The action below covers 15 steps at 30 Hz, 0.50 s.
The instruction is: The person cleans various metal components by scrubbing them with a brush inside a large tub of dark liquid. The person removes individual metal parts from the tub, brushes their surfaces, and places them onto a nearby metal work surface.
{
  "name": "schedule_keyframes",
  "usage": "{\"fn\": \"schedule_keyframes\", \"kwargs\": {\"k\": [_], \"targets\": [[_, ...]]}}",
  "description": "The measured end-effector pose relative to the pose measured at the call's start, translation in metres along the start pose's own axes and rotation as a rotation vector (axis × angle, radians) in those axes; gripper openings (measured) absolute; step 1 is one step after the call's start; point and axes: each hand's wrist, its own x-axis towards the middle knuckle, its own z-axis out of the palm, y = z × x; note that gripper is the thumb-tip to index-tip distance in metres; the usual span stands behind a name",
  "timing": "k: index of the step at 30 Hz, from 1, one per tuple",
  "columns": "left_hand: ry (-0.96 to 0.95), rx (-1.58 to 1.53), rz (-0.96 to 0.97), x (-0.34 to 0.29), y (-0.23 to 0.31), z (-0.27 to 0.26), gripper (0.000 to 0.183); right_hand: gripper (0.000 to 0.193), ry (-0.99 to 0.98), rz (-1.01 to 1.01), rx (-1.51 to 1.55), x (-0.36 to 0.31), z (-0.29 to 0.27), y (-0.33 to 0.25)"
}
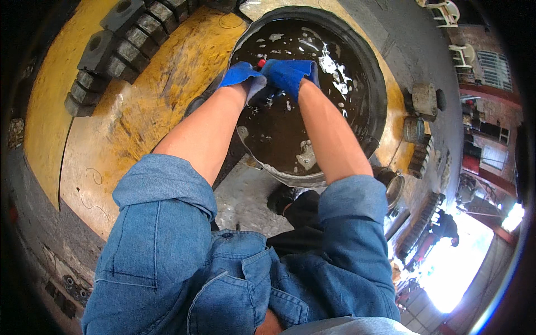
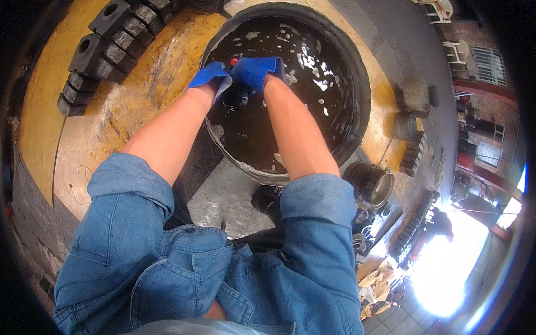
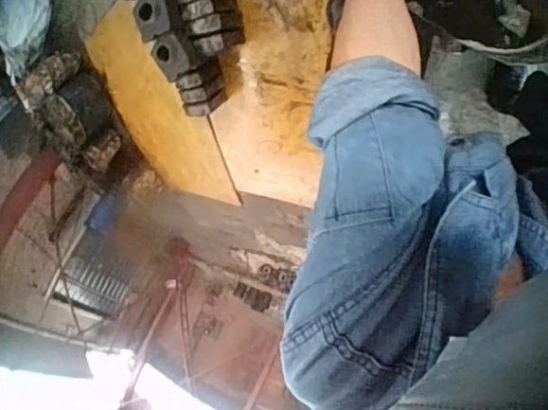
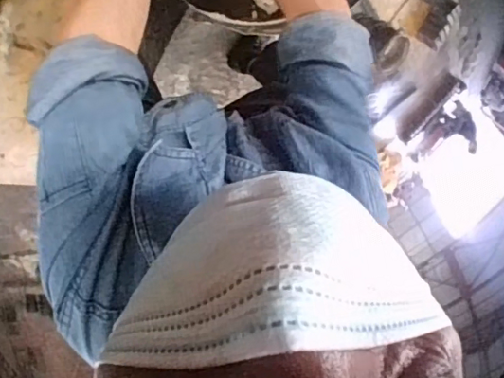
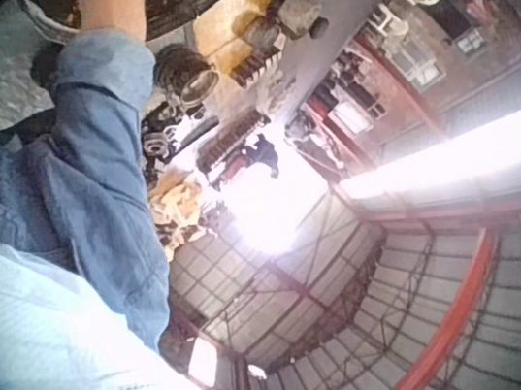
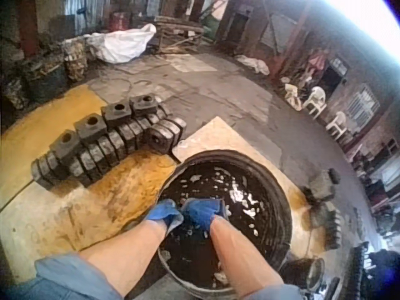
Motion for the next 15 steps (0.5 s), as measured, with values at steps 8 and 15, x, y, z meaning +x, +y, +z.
{"fn": "schedule_keyframes", "kwargs": {"k": [8,15], "targets": [[0.222,0.089,0.152,-0.001,-0.006,0.004,0.031,0.039,0.046,-0.449,-0.219,0.015,0.035,0.025],[0.150,0.408,0.214,-0.002,0.001,-0.007,0.035,0.023,0.129,-0.779,-0.824,-0.013,0.087,0.067]]}}
